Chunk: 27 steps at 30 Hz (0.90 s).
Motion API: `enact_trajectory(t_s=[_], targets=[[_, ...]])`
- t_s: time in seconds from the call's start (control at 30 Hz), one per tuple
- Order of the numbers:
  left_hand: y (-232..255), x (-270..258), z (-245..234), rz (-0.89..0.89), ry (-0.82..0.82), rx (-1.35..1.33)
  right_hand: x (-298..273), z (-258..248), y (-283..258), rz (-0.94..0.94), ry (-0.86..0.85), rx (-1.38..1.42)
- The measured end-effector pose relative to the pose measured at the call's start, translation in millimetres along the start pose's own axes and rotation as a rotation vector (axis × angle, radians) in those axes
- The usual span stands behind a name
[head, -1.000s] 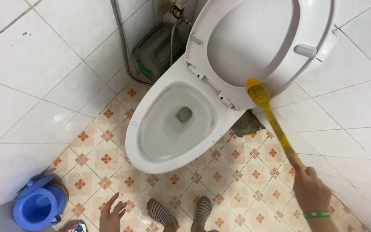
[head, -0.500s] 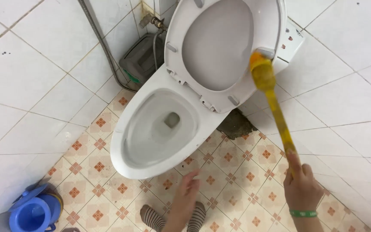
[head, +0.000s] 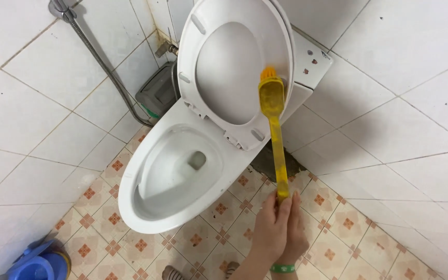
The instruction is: Cleaning the toilet and bathroom floor with a brush.
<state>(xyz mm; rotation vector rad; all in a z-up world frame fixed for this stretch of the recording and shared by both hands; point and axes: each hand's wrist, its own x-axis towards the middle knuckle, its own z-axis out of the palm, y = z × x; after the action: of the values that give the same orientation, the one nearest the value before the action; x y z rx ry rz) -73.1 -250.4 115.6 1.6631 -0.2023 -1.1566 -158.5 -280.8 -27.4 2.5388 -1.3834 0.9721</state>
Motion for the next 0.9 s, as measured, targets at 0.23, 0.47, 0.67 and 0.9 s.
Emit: enact_trajectory(t_s=[0.23, 0.47, 0.67, 0.9], targets=[[-30.7, -0.1, -15.2, -0.019, -0.065, -0.447, -25.6, -42.7, -11.7, 0.134, -0.307, 0.354], [-33.9, 24.2, -29.5, 0.156, -0.244, -1.0, -1.7, -38.8, -44.6, 0.033, -0.223, 0.488], [-57.4, 20.7, -22.1, 0.269, -0.271, -0.913, -34.3, -39.6, -32.4, 0.0, -0.19, 0.419], [-6.3, 48.1, -29.5, 0.315, -0.399, -0.925, 31.8, -13.3, -49.0, -0.081, -0.047, 0.458]])
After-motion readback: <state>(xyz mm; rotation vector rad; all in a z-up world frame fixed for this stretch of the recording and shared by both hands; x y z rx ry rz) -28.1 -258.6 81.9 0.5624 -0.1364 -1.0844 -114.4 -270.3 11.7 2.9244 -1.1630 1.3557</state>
